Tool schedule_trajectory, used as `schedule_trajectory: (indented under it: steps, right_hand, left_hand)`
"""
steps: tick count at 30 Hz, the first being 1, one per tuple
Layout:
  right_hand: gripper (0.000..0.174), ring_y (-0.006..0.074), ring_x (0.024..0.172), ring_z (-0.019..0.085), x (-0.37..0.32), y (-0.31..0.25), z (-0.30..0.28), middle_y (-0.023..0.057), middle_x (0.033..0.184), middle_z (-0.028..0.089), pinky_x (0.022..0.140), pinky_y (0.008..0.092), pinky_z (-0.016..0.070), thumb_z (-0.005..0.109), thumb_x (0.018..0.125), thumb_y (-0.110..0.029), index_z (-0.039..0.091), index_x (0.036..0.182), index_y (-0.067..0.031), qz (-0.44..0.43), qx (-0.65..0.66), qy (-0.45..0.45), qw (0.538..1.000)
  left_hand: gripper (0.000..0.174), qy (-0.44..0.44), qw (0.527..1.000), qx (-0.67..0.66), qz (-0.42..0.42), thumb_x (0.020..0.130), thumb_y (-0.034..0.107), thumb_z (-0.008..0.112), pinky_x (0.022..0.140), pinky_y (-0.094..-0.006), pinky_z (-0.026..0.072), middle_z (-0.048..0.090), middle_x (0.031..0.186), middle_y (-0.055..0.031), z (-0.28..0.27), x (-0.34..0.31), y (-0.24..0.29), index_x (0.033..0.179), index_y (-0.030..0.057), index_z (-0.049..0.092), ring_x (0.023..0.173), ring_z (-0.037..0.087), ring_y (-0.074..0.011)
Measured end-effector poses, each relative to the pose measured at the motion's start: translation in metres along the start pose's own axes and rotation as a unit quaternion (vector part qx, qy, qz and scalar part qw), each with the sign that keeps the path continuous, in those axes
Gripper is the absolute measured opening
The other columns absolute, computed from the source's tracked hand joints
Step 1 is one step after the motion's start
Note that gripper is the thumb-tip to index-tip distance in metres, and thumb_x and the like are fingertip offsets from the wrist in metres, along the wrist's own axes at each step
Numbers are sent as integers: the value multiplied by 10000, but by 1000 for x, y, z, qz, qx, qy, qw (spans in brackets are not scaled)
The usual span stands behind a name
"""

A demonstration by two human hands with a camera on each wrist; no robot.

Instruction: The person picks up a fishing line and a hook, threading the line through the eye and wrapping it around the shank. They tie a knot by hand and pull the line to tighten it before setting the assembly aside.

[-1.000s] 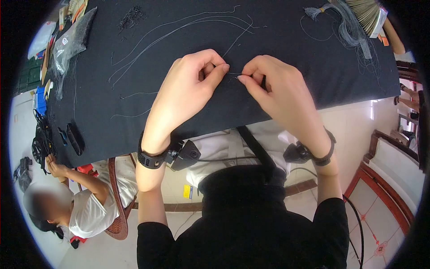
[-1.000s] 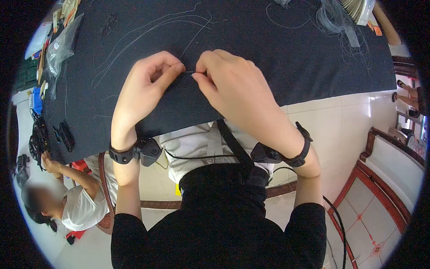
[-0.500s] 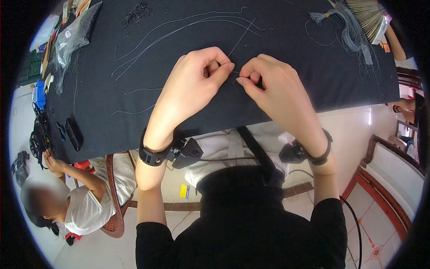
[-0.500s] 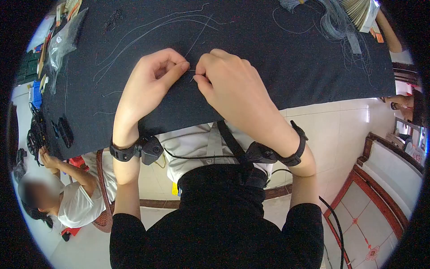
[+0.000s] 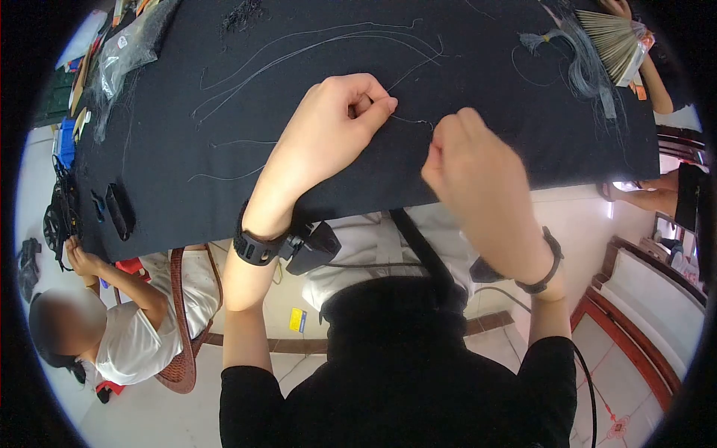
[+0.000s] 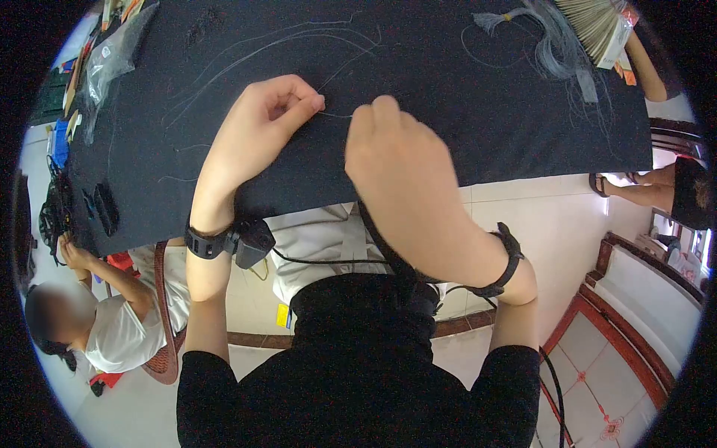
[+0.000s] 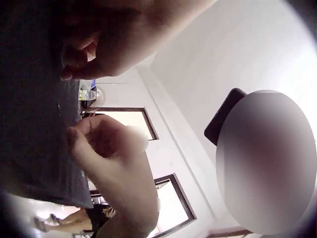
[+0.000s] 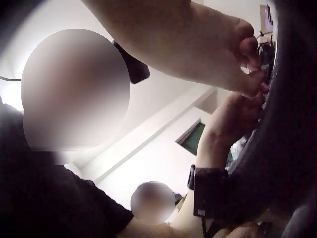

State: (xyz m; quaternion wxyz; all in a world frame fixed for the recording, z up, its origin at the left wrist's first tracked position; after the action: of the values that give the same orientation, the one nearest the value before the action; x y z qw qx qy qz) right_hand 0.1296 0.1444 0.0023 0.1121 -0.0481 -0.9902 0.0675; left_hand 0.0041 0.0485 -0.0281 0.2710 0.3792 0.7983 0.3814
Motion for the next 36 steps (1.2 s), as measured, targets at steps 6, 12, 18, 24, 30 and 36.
schedule_trajectory:
  steps: [6, 12, 18, 24, 30, 36]
  right_hand:
    - [81, 162, 602, 591, 5, -27, 22, 79, 702, 530, 528, 252, 494, 591, 637, -64, 535, 690, -36, 1, -19, -20, 1000]
    - [99, 305, 704, 566, 10, 10, 1, 123, 771, 534, 596, 374, 456, 535, 805, -106, 538, 829, -11, 30, 226, -26, 973]
    - [84, 305, 681, 566, 13, 21, 10, 110, 779, 538, 594, 373, 451, 559, 784, -107, 557, 840, -45, -2, 305, -96, 947]
    - [79, 234, 592, 522, 18, 21, 24, 76, 733, 498, 525, 314, 402, 591, 771, -90, 553, 809, -33, -70, 271, -75, 957]
    - [89, 268, 645, 579, 14, 25, 26, 84, 785, 518, 546, 346, 462, 568, 789, -122, 530, 800, -42, -80, 229, -51, 969]
    - [85, 239, 581, 573, 14, 27, 33, 62, 759, 516, 493, 315, 453, 571, 808, -137, 538, 793, -60, -41, 238, 56, 969]
  left_hand:
    - [187, 16, 1000, -20, 9, 863, 159, 562, 602, -214, 416, 603, 704, -20, 1, 0, -4, 817, -18, 599, 656, 503, -41]
    - [166, 3, 999, -27, 30, 862, 142, 561, 590, -205, 409, 588, 690, -12, 2, -1, -5, 827, -16, 595, 641, 489, -42]
    - [151, -12, 1000, -5, -9, 859, 134, 565, 555, -199, 393, 572, 662, -1, -2, -3, 1, 831, -11, 596, 618, 471, -32]
    - [140, -36, 999, 22, -5, 846, 123, 577, 528, -195, 376, 571, 653, -1, 0, -4, -2, 853, -12, 612, 589, 454, -24]
    - [142, -71, 997, 34, -13, 836, 108, 581, 535, -198, 383, 580, 664, -11, -3, -6, 5, 879, -19, 625, 600, 462, -29]
    - [145, -68, 998, -1, -11, 834, 99, 581, 550, -193, 388, 613, 705, -30, -1, -6, 3, 895, -23, 629, 617, 477, -30]
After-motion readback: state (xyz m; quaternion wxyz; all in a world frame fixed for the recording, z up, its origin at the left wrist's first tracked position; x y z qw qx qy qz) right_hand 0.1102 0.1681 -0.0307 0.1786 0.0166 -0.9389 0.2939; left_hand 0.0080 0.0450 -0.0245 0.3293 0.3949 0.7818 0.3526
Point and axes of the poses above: each hand's wrist, its own x-axis towards the middle knuckle, its own z-axis out of the palm, y = z × x, the point moved 3 cm from there along x, towards the middle knuckle
